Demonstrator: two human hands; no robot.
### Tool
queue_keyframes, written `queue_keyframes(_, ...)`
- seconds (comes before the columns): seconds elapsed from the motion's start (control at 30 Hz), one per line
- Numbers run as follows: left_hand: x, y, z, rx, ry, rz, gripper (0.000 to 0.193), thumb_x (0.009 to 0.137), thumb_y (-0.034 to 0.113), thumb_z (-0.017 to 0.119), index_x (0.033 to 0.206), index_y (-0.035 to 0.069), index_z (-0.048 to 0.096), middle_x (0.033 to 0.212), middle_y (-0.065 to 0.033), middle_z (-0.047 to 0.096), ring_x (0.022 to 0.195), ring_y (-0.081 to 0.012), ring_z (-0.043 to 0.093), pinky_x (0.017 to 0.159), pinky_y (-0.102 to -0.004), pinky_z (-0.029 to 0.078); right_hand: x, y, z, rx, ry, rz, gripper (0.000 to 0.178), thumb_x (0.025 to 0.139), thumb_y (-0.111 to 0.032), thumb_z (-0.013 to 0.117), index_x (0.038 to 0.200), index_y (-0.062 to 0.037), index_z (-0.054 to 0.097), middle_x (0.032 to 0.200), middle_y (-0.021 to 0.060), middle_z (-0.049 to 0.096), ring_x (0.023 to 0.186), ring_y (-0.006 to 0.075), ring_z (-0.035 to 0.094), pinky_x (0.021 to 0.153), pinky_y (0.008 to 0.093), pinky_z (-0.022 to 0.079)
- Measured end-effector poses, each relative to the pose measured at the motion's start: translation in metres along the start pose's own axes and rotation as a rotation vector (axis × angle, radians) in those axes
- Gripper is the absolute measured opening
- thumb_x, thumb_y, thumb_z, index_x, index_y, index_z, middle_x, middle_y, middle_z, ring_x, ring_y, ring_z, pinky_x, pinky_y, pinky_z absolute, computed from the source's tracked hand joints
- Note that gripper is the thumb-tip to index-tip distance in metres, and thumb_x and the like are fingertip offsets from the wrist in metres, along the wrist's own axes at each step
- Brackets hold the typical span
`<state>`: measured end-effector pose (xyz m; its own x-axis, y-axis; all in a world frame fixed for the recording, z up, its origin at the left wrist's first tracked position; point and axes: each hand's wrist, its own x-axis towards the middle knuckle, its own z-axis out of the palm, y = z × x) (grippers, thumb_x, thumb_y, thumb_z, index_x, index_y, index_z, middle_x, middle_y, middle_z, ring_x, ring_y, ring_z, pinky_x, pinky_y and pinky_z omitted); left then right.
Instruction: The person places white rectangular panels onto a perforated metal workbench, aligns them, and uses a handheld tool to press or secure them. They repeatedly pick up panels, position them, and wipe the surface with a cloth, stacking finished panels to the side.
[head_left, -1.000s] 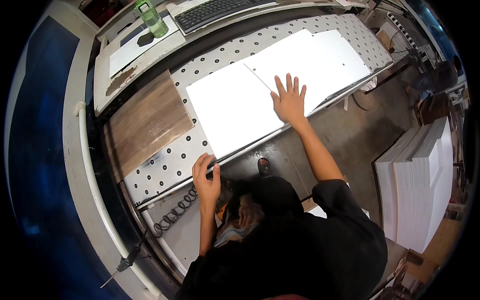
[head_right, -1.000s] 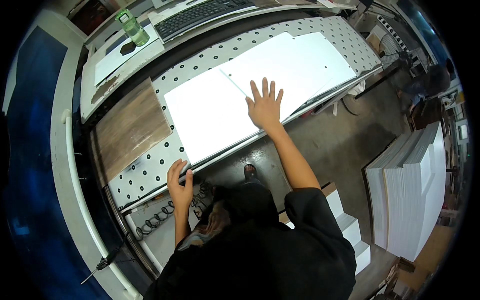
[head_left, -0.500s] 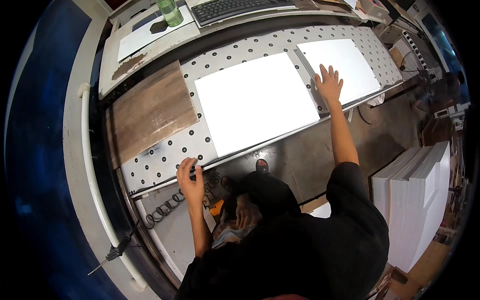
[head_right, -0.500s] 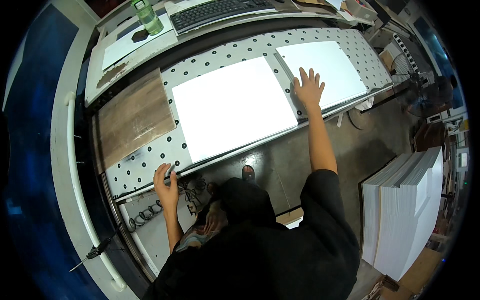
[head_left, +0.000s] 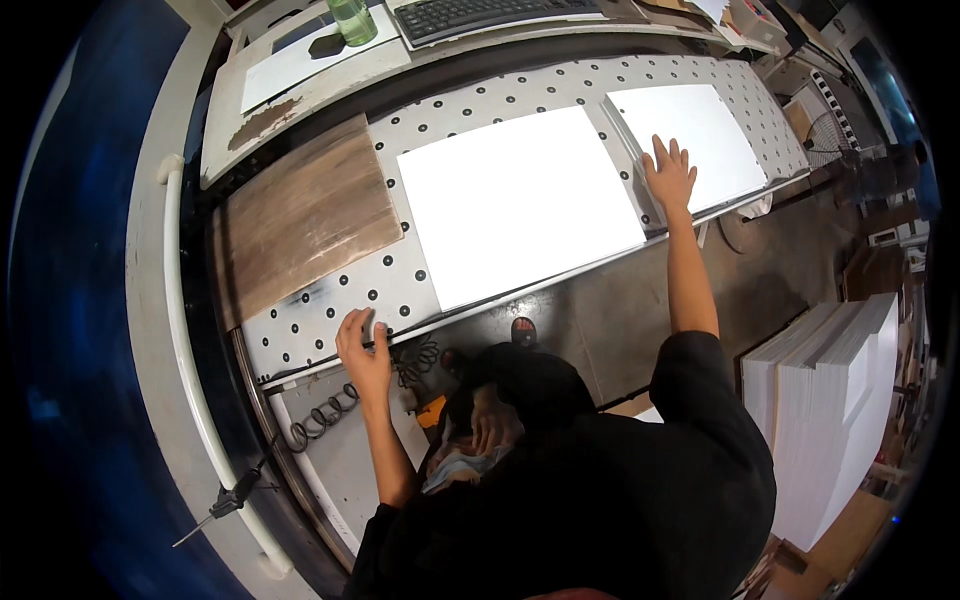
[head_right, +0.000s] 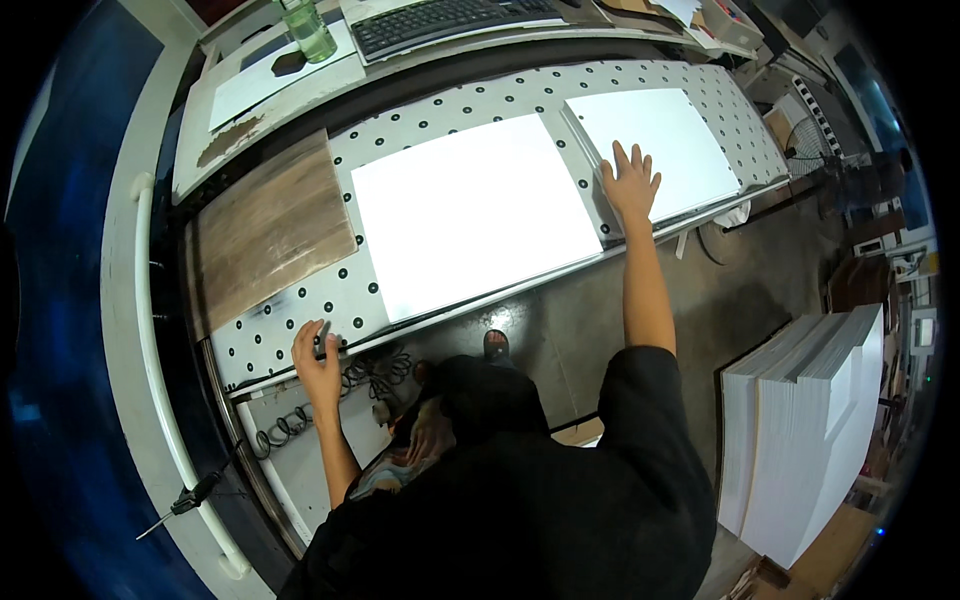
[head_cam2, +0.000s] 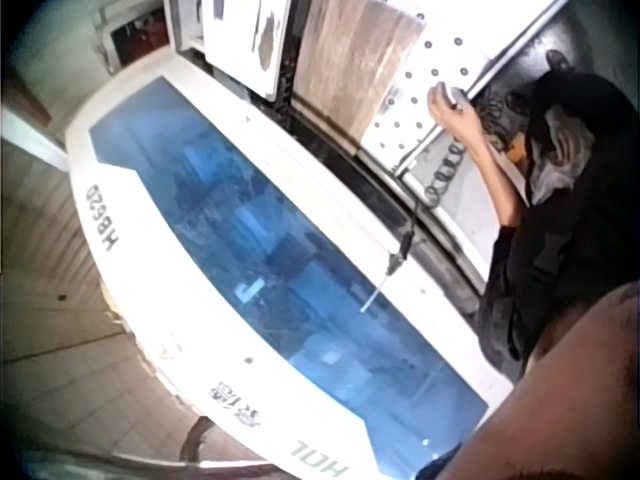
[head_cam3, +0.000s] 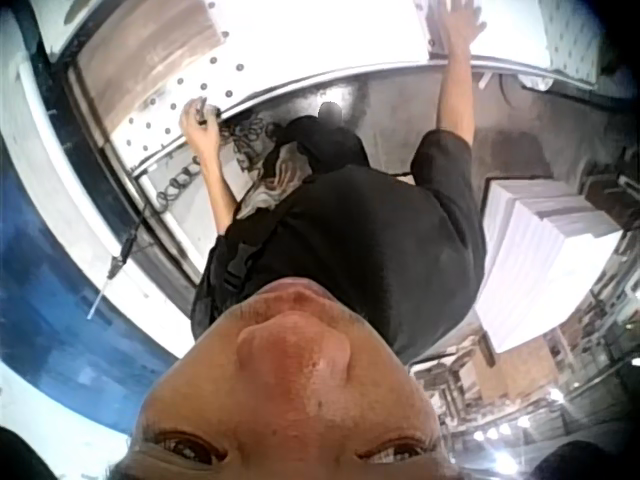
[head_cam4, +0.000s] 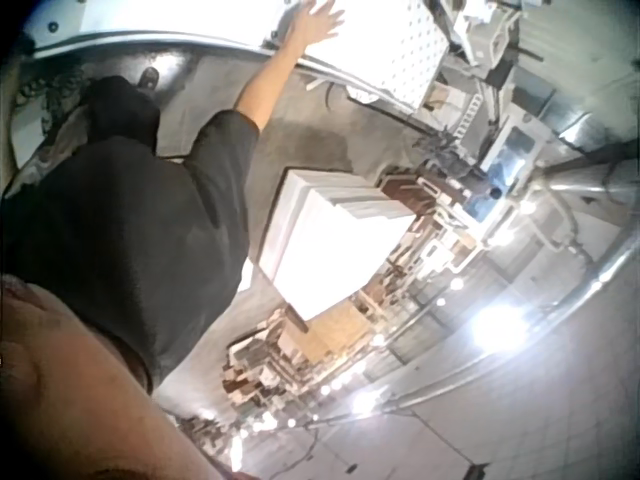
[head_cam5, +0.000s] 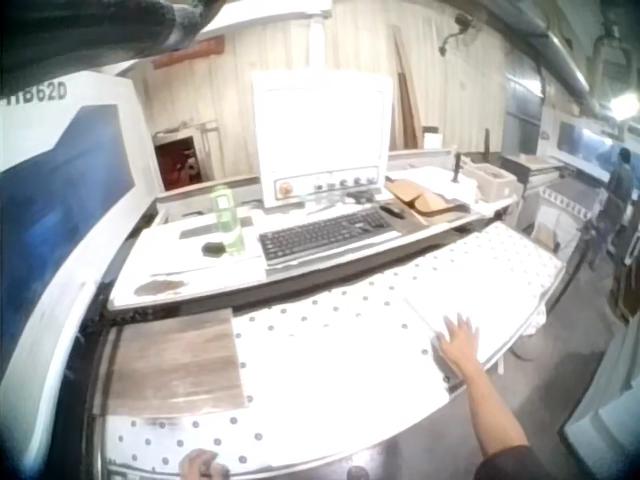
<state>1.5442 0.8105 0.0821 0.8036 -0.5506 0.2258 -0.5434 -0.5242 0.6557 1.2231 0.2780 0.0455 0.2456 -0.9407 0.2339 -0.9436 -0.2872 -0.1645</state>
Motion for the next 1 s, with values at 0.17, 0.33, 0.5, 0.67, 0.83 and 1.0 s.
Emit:
queue_keyframes(0.17,0.035,-0.050,0.005,0.248,0.051,-0.044,0.057,0.093,0.034,0.071,0.139,0.003,0.058,0.148,-0.0326,0.043,0.138,-0.0480,0.040,0.114,-0.0553,0.032,0.008,0.002,0.003,-0.057,-0.016,-0.048,0.062,0.098,-0.054,0.051,0.155,-0.0313,0.044,0.163,0.0155,0.036,0.150,0.0443,0.030,0.118,0.0673,0.021)
queue_keyframes(0.33,0.119,-0.125,0.015,0.433,0.008,-0.167,0.097,0.089,0.069,0.062,0.157,0.005,0.037,0.158,-0.0429,0.021,0.150,-0.0563,0.015,0.123,-0.0590,0.011,-0.028,-0.040,-0.004,0.468,0.054,-0.226,0.051,0.093,-0.024,0.063,0.137,0.0027,0.059,0.143,0.0326,0.053,0.136,0.0456,0.048,0.116,0.0486,0.038)
queue_keyframes(0.5,0.152,-0.145,-0.008,0.440,-0.085,-0.235,0.108,0.083,0.078,0.060,0.160,0.007,0.032,0.161,-0.0401,0.015,0.153,-0.0534,0.009,0.125,-0.0548,0.008,-0.099,-0.105,-0.017,0.386,-0.008,-0.206,0.057,0.094,-0.030,0.064,0.141,0.0014,0.056,0.149,0.0350,0.045,0.139,0.0480,0.044,0.116,0.0501,0.036)
queue_keyframes(0.67,0.164,-0.180,-0.041,0.502,-0.114,-0.276,0.112,0.081,0.081,0.060,0.161,0.009,0.031,0.161,-0.0396,0.018,0.152,-0.0532,0.014,0.125,-0.0540,0.011,-0.103,-0.107,-0.015,0.393,0.017,-0.191,0.060,0.094,-0.034,0.067,0.143,-0.0020,0.056,0.148,0.0318,0.047,0.138,0.0466,0.043,0.115,0.0520,0.036)
queue_keyframes(0.83,0.176,-0.219,-0.080,0.524,-0.144,-0.282,0.111,0.079,0.080,0.063,0.160,0.010,0.035,0.162,-0.0375,0.018,0.151,-0.0524,0.020,0.123,-0.0539,0.020,-0.112,-0.108,-0.010,0.235,0.067,-0.222,0.060,0.092,-0.037,0.070,0.142,-0.0068,0.059,0.145,0.0277,0.050,0.134,0.0450,0.046,0.112,0.0539,0.038)
queue_keyframes(1.0,0.183,-0.246,-0.118,0.204,-0.200,-0.358,0.109,0.078,0.069,0.073,0.159,0.006,0.035,0.152,-0.0347,0.043,0.140,-0.0465,0.046,0.116,-0.0469,0.038,-0.132,-0.160,-0.019,0.251,0.045,-0.191,0.058,0.089,-0.037,0.072,0.137,-0.0061,0.063,0.139,0.0290,0.055,0.130,0.0450,0.048,0.109,0.0543,0.040)
